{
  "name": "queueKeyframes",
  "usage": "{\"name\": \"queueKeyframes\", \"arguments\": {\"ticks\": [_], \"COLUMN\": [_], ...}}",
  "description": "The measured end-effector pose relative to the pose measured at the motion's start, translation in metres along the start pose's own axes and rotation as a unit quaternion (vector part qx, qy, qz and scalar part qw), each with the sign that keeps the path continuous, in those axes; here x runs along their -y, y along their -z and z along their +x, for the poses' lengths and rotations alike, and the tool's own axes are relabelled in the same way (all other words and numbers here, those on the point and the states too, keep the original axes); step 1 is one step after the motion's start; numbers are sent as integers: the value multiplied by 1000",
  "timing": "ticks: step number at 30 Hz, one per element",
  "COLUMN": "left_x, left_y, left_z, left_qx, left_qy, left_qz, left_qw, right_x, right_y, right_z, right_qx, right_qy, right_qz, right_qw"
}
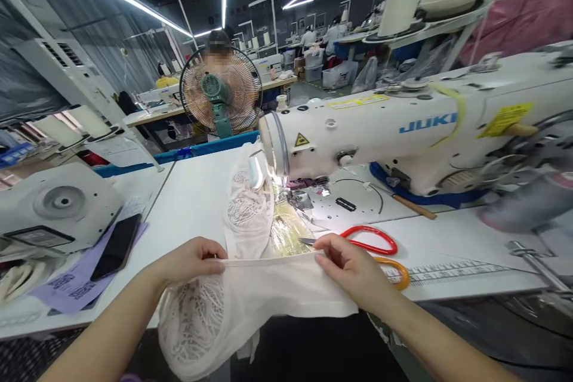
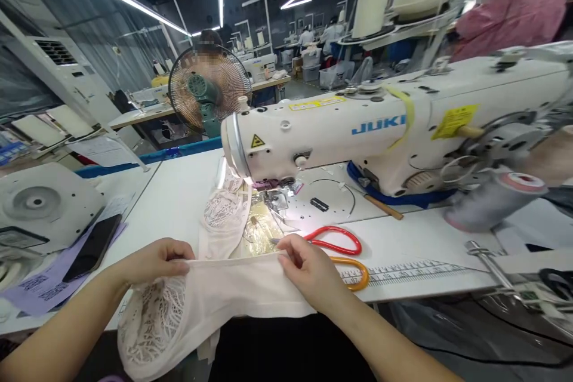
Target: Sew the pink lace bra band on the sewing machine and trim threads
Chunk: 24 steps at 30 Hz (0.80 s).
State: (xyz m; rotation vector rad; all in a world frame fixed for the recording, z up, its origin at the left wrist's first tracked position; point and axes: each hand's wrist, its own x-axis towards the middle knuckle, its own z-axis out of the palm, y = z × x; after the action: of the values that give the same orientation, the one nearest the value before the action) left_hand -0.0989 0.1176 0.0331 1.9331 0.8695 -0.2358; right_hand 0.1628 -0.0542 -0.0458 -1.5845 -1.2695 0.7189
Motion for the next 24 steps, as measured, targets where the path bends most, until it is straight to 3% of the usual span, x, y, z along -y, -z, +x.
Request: {"name": "queueKeyframes", "arguments": {"ticks": [9,17,24], "left_x": [-9,-20,-28], "left_y": [-4,-12,-30], "left_z": [-7,-35,-72], "left_qx": [-27,-80,-93], "left_qy": [-2,-15,-35], "left_qz": [10,135,192], "left_qw": [1000,988,976], "right_x": [6,23,29], "right_y": [0,4,7], "right_z": [-1,-10,-34], "right_qx": [4,-22,-22], "right_qy": [-19,28,153], "right_qz": [-20,-21,28], "right_qw": [1000,999,988]}}
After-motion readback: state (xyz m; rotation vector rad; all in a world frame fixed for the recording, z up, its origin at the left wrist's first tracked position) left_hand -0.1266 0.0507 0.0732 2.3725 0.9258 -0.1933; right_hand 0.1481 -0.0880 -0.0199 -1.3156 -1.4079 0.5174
